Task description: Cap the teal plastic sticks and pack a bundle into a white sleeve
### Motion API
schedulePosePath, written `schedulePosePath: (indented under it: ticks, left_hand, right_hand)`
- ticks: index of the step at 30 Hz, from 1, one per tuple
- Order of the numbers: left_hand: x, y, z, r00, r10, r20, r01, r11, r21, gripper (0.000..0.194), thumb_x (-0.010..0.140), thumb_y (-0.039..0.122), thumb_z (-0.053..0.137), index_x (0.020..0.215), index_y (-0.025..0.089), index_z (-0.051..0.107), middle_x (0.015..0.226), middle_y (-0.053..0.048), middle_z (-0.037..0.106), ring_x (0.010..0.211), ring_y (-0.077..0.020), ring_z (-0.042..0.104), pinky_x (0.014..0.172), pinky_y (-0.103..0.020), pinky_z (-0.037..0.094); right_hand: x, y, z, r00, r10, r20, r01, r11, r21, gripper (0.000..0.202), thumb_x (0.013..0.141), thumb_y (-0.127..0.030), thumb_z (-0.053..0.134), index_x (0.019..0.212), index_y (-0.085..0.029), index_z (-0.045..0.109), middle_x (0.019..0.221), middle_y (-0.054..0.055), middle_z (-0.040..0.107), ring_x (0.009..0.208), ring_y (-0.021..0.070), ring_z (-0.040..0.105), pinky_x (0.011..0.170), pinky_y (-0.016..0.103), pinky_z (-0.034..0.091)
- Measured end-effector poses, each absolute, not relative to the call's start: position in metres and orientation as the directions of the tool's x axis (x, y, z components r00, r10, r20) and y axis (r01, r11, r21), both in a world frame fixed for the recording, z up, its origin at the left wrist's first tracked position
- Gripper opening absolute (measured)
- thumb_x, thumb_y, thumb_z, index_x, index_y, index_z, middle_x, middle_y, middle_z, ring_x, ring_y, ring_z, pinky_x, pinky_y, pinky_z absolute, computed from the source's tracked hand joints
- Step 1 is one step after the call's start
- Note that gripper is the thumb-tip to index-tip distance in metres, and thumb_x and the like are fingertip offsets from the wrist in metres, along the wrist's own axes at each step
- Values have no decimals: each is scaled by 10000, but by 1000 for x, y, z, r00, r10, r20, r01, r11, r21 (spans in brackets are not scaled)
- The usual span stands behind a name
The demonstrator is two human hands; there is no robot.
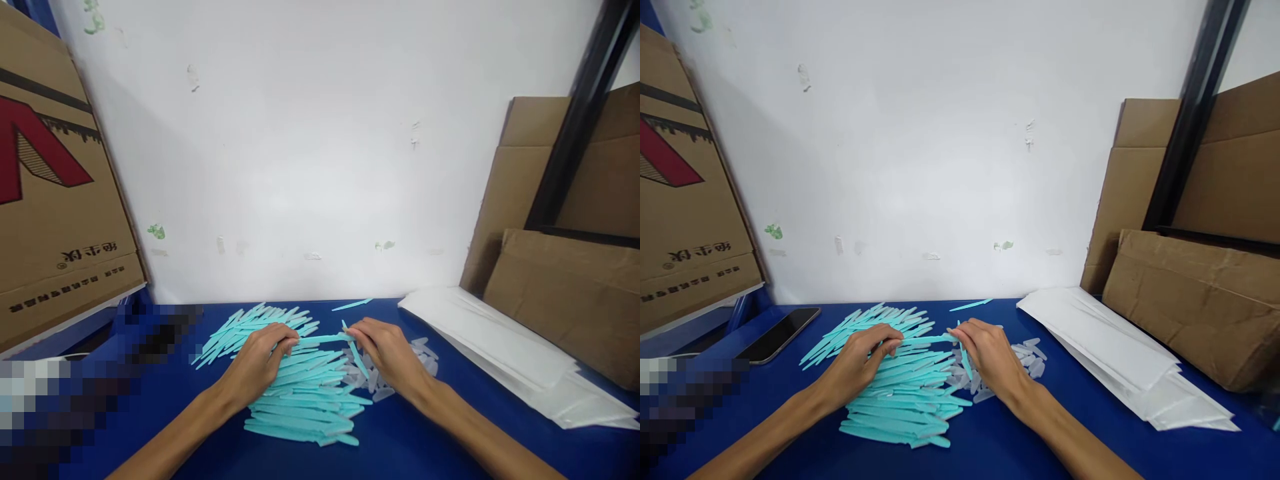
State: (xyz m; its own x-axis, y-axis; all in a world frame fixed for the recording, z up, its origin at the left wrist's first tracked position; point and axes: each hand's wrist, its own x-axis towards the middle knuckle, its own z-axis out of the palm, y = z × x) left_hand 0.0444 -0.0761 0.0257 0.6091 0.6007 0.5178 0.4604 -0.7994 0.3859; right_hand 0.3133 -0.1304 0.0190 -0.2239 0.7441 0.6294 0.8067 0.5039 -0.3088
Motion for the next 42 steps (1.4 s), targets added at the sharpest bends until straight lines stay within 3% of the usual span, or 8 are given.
schedulePosePath:
  ticks: [7, 12, 19, 25, 29, 31, 35, 42]
  left_hand:
    - [42, -73, 31, 625, 596, 504, 502, -801, 325, 263, 1033, 260, 372, 965, 204, 620, 872, -18, 654, 812, -170, 579, 746, -288, 431]
    - [34, -54, 29, 599, 635, 489, 648, -742, 170, 287, 1026, 286, 385, 966, 213, 656, 898, -36, 689, 854, -219, 589, 793, -335, 427]
    - [12, -35, 32, 580, 702, 413, 772, -635, -6, 298, 1002, 259, 430, 921, 212, 713, 826, -68, 681, 835, -248, 603, 729, -326, 426]
    - [16, -41, 27, 647, 648, 401, 692, -720, 48, 271, 989, 313, 466, 1119, 202, 677, 1097, -97, 657, 1028, -280, 564, 887, -411, 456]
    - [22, -52, 27, 733, 635, 246, 596, -773, 218, 251, 1003, 349, 464, 1069, 262, 690, 1081, -51, 651, 1019, -237, 584, 830, -330, 480]
    - [24, -54, 26, 751, 629, 202, 586, -775, 238, 261, 1009, 338, 452, 1042, 258, 699, 1057, -51, 656, 1000, -233, 596, 788, -311, 478]
    - [26, -55, 24, 745, 635, 204, 604, -772, 197, 270, 1011, 305, 440, 1118, 250, 683, 1082, -63, 657, 982, -228, 619, 764, -304, 473]
    - [32, -59, 23, 758, 600, 255, 618, -786, 10, 351, 1022, 241, 339, 995, 198, 687, 959, -82, 664, 833, -200, 637, 685, -284, 447]
  right_hand:
    - [313, -130, 22, -231, 754, 615, 825, 487, -286, 365, 1042, -364, 401, 821, -220, 653, 752, 3, 643, 662, 151, 601, 617, 265, 409]
    - [320, -130, 28, -165, 756, 634, 860, 425, -283, 272, 1042, -332, 400, 1114, -243, 646, 1055, 32, 697, 928, 185, 664, 773, 288, 468]
    - [325, -128, 27, -152, 798, 584, 906, 348, -240, 310, 1038, -297, 368, 987, -220, 664, 939, 38, 675, 799, 187, 655, 690, 299, 465]
    - [321, -130, 26, -190, 799, 570, 907, 366, -211, 322, 1036, -287, 363, 968, -213, 669, 868, 36, 665, 735, 176, 638, 649, 292, 439]
    - [321, -132, 28, -193, 806, 560, 904, 368, -217, 332, 1039, -290, 353, 956, -214, 665, 854, 33, 662, 727, 174, 629, 650, 293, 429]
    - [320, -132, 29, -195, 812, 549, 905, 365, -218, 332, 1039, -289, 353, 944, -214, 662, 852, 31, 658, 720, 172, 622, 646, 293, 422]
    - [318, -132, 29, -199, 822, 534, 911, 356, -208, 340, 1038, -292, 353, 906, -210, 655, 856, 31, 656, 692, 164, 608, 625, 292, 407]
    - [324, -129, 29, -146, 810, 568, 939, 294, -177, 330, 1029, -290, 364, 918, -212, 666, 840, 29, 671, 707, 163, 629, 627, 284, 407]
